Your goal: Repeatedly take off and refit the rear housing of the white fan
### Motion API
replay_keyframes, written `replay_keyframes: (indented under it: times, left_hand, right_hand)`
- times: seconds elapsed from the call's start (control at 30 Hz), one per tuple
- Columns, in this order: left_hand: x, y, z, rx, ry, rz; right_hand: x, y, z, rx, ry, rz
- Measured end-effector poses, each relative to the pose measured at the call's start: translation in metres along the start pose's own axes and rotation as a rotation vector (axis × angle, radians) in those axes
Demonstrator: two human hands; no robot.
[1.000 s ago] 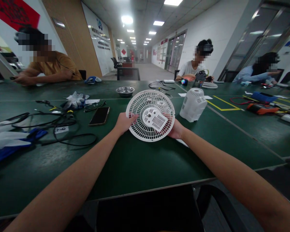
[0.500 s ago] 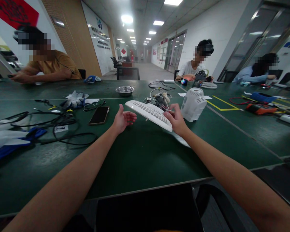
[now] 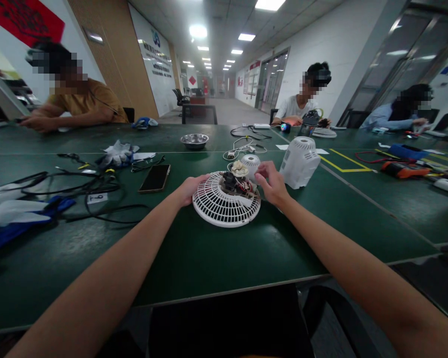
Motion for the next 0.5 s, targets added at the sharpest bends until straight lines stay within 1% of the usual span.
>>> replay_keyframes:
  times: [0.07,0.1,0.13,0.2,0.27,0.33,0.4,0.47,0.5]
  left_hand:
    - [0.001,-0.004,0.003,0.046,0.024,0.004]
    - [0.001,-0.005,0.004,0.069,0.039,0.015]
    - [0.002,-0.007,0.005,0.089,0.059,0.031]
    - [0.005,-0.010,0.007,0.117,0.119,0.074]
    - [0.011,-0.013,0.007,0.137,0.207,0.142]
    - [0.022,-0.017,0.005,0.186,0.337,0.271]
    - [0.038,-0.018,-0.003,0.262,0.513,0.466]
    - [0.055,-0.012,-0.018,0.323,0.713,0.664]
    - [0.061,-0.005,-0.027,0.333,0.806,0.737]
  right_hand:
    - [0.019,-0.010,0.004,0.136,0.026,-0.092]
    - [0.028,-0.012,0.005,0.180,0.032,-0.150]
    - [0.036,-0.013,0.006,0.197,0.033,-0.203]
    - [0.051,-0.005,0.008,0.155,0.029,-0.265]
    - [0.062,0.006,0.010,0.064,0.039,-0.272]
    - [0.070,0.016,0.010,-0.012,0.059,-0.247]
    - [0.074,0.020,0.010,-0.045,0.090,-0.223]
    - [0.081,0.019,0.010,-0.032,0.156,-0.214]
    - [0.085,0.015,0.011,-0.001,0.208,-0.210]
Point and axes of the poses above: each hand's wrist, its own z-axis towards the middle knuckle, its own y-axis out of the palm, x = y × z, the point moved 9 cm from there along z, towards the middle knuckle, and after that the axes turned 9 degrees about x, right-handed, at the moved point
